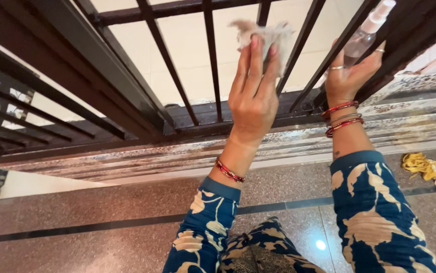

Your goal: The person sprays a liquid cleaner onto a dark metal railing and wipes it with a white cloth. They repeatedly spray and wipe along the horizontal bars, moving from left to right.

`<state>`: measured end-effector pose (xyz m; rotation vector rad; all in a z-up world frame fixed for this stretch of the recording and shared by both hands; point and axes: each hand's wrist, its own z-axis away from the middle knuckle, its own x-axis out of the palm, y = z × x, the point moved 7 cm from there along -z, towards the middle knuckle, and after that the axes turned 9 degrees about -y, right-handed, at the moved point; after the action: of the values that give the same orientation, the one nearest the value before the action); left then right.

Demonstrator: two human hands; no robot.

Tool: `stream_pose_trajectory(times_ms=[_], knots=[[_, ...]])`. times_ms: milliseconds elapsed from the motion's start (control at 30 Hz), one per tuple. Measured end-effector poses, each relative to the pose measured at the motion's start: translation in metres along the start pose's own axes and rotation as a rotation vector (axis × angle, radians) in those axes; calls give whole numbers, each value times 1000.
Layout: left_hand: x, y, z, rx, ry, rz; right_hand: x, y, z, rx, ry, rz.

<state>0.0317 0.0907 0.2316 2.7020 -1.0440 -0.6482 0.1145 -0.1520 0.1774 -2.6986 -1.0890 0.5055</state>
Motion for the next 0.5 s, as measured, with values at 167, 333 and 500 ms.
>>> stream_pose_trajectory(times_ms=[167,333,500], knots=[[11,-19,28,-31,11,49,0,5,-2,109,-12,-65],[11,-28,56,-91,-40,101,5,9,-3,234,-41,-371],[12,-34,81,-135,-106,131,3,5,-3,179,-56,-287]])
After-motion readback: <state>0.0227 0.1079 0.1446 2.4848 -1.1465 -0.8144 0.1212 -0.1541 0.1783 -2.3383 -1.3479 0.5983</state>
